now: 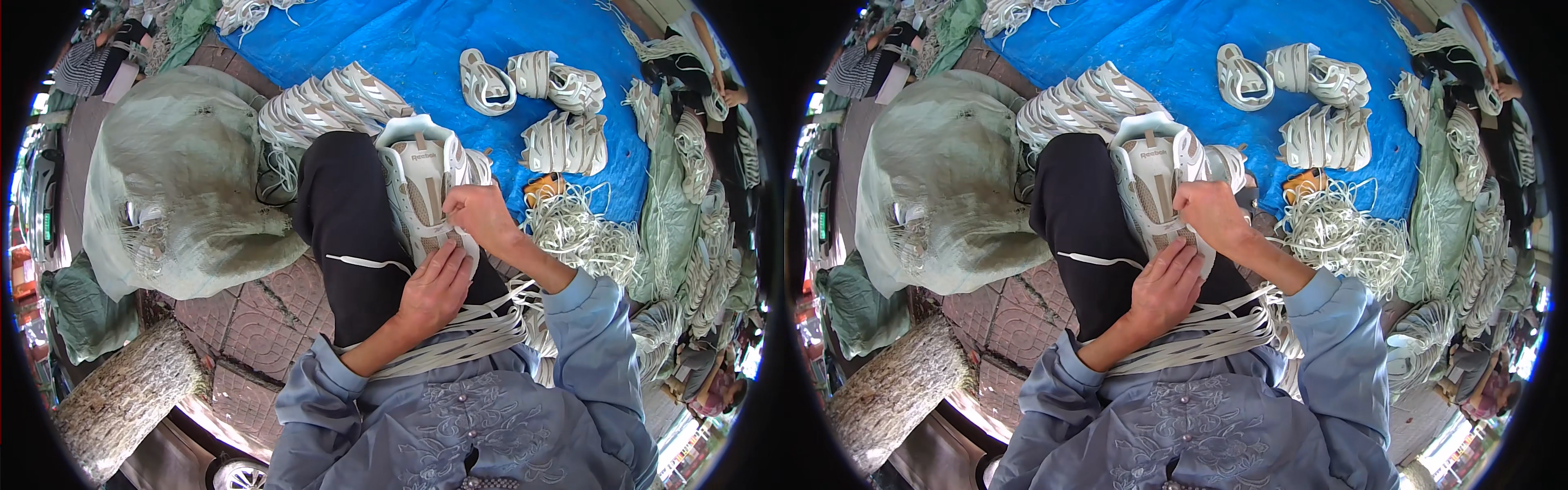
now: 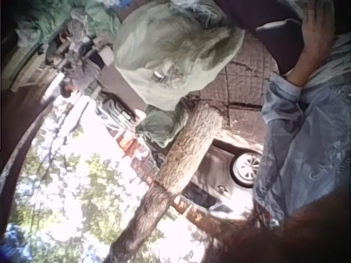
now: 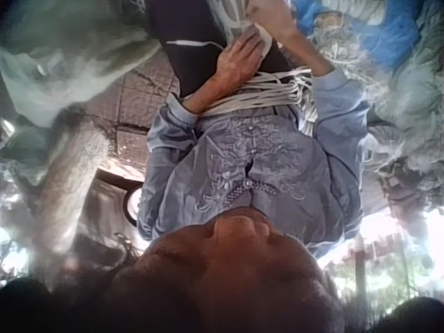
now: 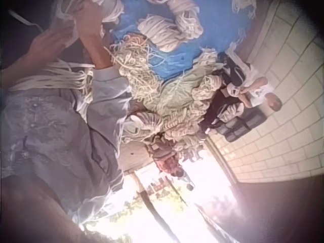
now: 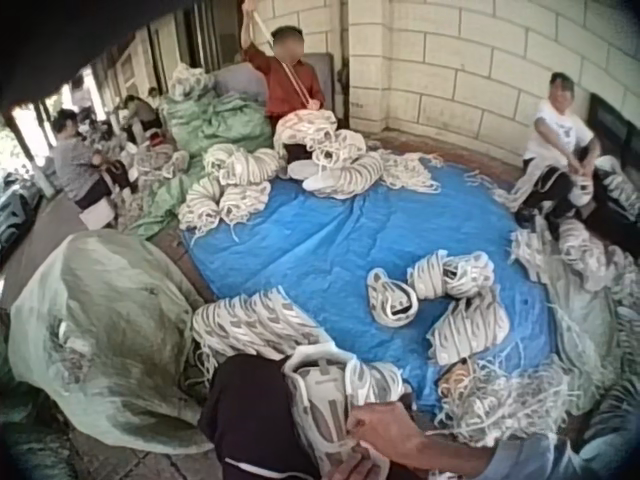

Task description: The person sits on the ground and laces a white sneaker by hand. They repeatedly thread a long white lace through the eyelets of the shoe, pulling it tight to secure the fit. The task involves handling the shoe and the lace continuously.

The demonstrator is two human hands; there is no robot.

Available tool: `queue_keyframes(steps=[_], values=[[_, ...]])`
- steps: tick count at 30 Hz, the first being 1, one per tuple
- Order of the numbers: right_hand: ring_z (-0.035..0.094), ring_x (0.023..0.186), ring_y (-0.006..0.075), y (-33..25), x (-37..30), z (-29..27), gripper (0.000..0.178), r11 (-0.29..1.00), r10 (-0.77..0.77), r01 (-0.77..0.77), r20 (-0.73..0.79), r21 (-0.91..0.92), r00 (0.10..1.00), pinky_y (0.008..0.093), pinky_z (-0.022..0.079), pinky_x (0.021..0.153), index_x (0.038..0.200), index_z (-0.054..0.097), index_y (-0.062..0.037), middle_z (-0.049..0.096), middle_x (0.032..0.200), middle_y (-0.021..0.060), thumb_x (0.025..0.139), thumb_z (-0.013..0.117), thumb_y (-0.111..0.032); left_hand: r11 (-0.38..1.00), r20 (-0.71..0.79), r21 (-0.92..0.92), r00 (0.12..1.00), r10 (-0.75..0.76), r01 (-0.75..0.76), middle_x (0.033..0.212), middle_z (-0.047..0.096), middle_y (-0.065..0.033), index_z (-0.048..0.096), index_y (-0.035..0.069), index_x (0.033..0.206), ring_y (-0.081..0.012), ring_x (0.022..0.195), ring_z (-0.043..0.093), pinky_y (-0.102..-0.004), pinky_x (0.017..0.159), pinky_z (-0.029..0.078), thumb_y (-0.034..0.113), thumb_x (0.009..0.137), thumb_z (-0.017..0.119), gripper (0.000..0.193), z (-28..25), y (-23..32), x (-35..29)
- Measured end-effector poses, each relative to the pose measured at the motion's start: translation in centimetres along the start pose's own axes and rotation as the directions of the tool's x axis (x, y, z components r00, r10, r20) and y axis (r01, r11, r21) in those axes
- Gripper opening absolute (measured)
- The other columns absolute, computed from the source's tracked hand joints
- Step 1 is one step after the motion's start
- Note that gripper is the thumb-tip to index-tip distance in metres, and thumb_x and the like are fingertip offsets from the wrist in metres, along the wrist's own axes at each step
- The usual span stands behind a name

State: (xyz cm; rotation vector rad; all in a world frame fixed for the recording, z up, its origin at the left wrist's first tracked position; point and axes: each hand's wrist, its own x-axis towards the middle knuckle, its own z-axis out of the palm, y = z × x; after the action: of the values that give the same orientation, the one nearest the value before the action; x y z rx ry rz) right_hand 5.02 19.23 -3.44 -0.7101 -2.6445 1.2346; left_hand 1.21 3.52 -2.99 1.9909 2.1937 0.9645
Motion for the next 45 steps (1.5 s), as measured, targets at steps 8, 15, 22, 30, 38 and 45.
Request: queue_keyframes(steps=[8,15,22,30,38,45], values=[[0.055,0.055,0.0132,-1.4,-0.2,1.0,0.011,0.982,-0.126,0.133,-0.054,0.136,0.990,0.0257,0.044,0.052,0.072,0.056,-0.0018,0.055,0.061,0.0070,0.063,0.060,0.001,0.984,-0.102,-0.178,0.994,-0.036,0.017,0.090,0.056,-0.0116,0.057,0.000,0.090,-0.0274,0.089,0.054,-0.0342,0.074,0.046,-0.001,0.060,0.061,0.029,-1.5,-1.5,0.6],[0.059,0.061,0.0226,-1.1,0.0,-0.3,0.008,0.982,0.028,-0.041,0.068,0.185,0.997,0.0311,0.047,0.056,0.072,0.057,-0.0053,0.059,0.064,0.0087,0.065,0.054,-0.001,0.939,0.017,0.343,0.999,0.028,-0.032,0.065,0.044,-0.0072,0.054,0.001,0.072,-0.0212,0.062,0.046,-0.0287,0.051,0.043,0.006,0.056,0.056,0.016,-2.1,-4.9,3.5],[0.062,0.060,0.0182,-0.9,-0.2,0.2,0.011,0.992,-0.033,0.038,-0.048,0.122,0.998,0.0273,0.047,0.054,0.075,0.057,-0.0047,0.061,0.066,0.0085,0.066,0.061,-0.001,0.770,0.258,0.600,0.964,0.071,-0.217,0.062,0.044,-0.0055,0.051,0.003,0.064,-0.0164,0.058,0.047,-0.0248,0.045,0.042,0.008,0.058,0.055,0.009,-1.5,-4.2,4.8],[0.061,0.060,0.0173,-0.1,-0.9,-0.2,0.014,0.981,-0.193,0.192,-0.170,-0.023,0.966,0.0282,0.047,0.054,0.077,0.056,-0.0060,0.061,0.065,0.0069,0.065,0.062,-0.003,0.964,0.351,0.266,0.928,-0.122,0.026,0.063,0.051,-0.0114,0.049,0.001,0.066,-0.0246,0.057,0.058,-0.0332,0.049,0.047,0.004,0.063,0.057,0.009,-2.3,-5.0,5.9],[0.059,0.056,0.0161,0.4,-0.4,0.2,0.017,0.981,-0.083,0.096,-0.084,0.167,0.993,0.0272,0.046,0.051,0.078,0.056,-0.0067,0.059,0.061,0.0044,0.064,0.061,0.000,0.900,0.344,-0.153,0.876,-0.338,0.407,0.070,0.057,-0.0157,0.051,-0.001,0.073,-0.0301,0.061,0.058,-0.0356,0.054,0.046,0.007,0.069,0.061,0.013,-2.4,-5.5,5.4],[0.053,0.056,0.0100,0.6,-1.0,-1.3,0.033,0.907,0.001,-0.016,0.036,0.420,0.999,0.0256,0.044,0.053,0.089,0.056,-0.0079,0.058,0.065,0.0003,0.058,0.067,-0.003,0.871,0.335,-0.195,0.865,-0.373,0.451,0.063,0.057,-0.0110,0.051,-0.001,0.070,-0.0191,0.056,0.058,-0.0287,0.052,0.046,0.006,0.071,0.061,0.012,-4.6,-6.1,5.7]])
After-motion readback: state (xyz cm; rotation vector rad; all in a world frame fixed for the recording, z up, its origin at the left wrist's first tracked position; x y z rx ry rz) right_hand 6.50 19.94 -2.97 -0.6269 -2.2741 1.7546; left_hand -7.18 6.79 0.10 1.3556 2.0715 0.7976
